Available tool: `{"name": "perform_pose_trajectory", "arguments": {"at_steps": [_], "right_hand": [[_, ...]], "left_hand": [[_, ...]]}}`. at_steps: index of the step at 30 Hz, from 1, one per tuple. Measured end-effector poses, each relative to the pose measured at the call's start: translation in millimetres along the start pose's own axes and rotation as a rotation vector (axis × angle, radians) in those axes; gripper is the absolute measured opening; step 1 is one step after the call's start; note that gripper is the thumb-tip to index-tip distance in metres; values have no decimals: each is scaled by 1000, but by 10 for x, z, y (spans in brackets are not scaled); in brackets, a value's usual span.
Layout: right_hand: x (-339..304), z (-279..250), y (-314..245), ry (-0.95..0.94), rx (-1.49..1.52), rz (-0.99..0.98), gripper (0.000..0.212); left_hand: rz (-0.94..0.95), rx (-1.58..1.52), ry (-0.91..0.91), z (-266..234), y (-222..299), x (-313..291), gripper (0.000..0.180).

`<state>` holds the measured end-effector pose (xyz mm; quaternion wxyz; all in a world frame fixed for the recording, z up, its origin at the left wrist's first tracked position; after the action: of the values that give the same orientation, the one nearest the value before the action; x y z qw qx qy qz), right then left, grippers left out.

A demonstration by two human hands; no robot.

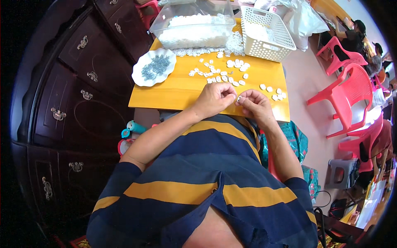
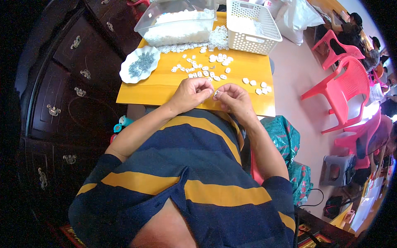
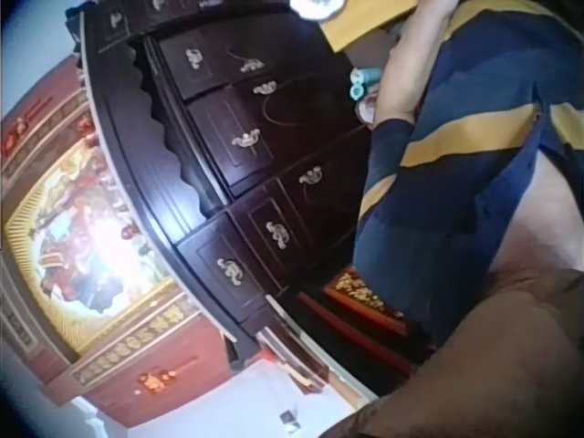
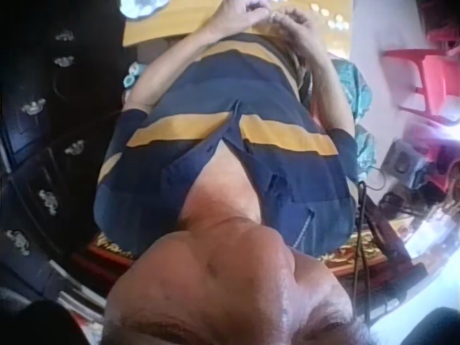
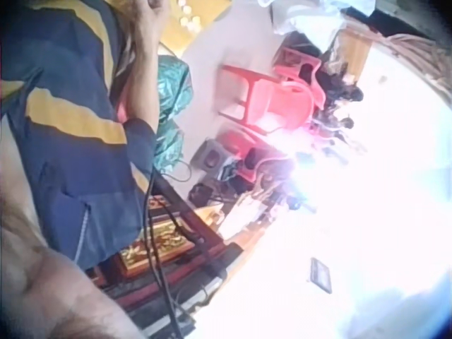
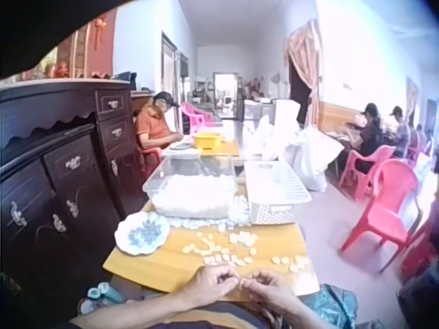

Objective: The person assembles small white plastic components by hand, picking up small metal pins from a plate and inserting them into the white parts before placing the completed pieces into a separate pile on the table.

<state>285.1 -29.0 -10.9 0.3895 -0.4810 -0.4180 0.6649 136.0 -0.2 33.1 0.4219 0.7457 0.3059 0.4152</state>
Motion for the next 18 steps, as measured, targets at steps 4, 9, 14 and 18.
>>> {"name": "perform_pose_trajectory", "arguments": {"at_steps": [4,9,14,18], "right_hand": [[-49,-1,-70,33,-25,2,11],[-32,-44,-43,27,-3,-12,11],[-37,-67,-46,33,-6,-21,11],[-42,-70,-61,36,-23,-36,10]], "left_hand": [[17,70,1,2,82,18,9],[16,87,17,34,83,16,9],[40,78,46,44,89,18,9],[40,76,48,67,76,19,9]]}}
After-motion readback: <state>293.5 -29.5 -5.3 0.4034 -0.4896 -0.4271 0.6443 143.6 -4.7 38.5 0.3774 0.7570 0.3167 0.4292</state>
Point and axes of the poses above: each hand's wrist, its own x-axis towards the middle knuckle, its own z-axis out of the palm, y = z × x, the point moved 8 cm from there along x, towards the middle knuckle, and after that the axes turned 9 degrees about z, right-handed, at the moved point
